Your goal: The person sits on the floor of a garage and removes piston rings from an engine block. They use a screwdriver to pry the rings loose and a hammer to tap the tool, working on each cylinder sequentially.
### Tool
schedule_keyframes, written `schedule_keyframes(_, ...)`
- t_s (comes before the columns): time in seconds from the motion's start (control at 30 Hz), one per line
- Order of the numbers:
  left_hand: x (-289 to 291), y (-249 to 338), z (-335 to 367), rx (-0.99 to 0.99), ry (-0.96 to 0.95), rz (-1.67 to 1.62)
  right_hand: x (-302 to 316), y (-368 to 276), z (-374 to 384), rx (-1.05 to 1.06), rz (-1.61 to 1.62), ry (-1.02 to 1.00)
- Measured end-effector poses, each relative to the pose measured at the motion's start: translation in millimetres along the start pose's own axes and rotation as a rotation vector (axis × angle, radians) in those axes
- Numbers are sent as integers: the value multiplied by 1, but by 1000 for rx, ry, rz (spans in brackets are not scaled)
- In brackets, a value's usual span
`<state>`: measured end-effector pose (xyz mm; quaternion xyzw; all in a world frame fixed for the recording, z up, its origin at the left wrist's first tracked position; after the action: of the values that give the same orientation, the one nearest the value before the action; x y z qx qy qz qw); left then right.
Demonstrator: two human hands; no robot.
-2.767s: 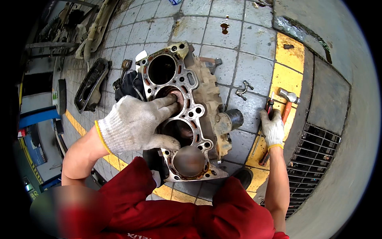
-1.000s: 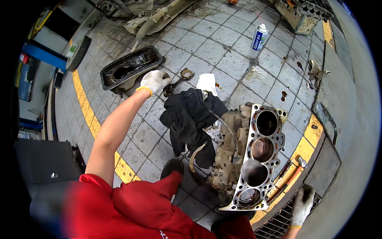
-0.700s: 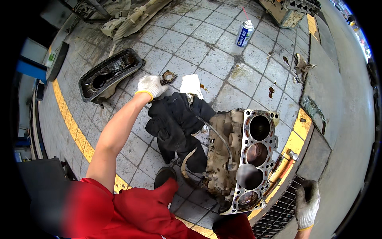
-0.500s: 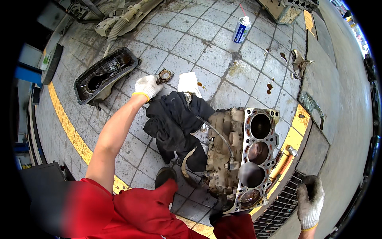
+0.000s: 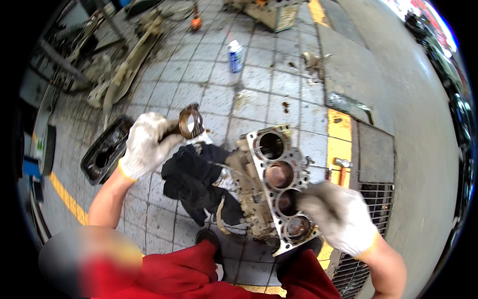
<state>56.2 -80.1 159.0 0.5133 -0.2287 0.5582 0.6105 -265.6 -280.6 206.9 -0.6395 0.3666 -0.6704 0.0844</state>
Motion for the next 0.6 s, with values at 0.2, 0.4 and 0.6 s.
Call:
schedule_keyframes(0.2,11,117,40,-398,-67,-146,-21,-9,28,42,199,-99)
schedule_keyframes(0.4,-28,140,19,-414,-204,-255,-38,4,11,73,117,-62)
schedule_keyframes(0.6,-42,155,13,-372,-188,-321,-40,21,-7,-67,24,-166)
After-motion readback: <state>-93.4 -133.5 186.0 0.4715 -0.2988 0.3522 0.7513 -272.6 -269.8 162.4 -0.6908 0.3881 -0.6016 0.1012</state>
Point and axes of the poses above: each hand's wrist, its own z-axis towards the middle knuckle, its own x-axis out of the back of the hand, y = z × x, the point moved 6 cm from there along z, towards the middle knuckle, and after that the axes turned 9 degrees about -z, right-handed, at the moved point
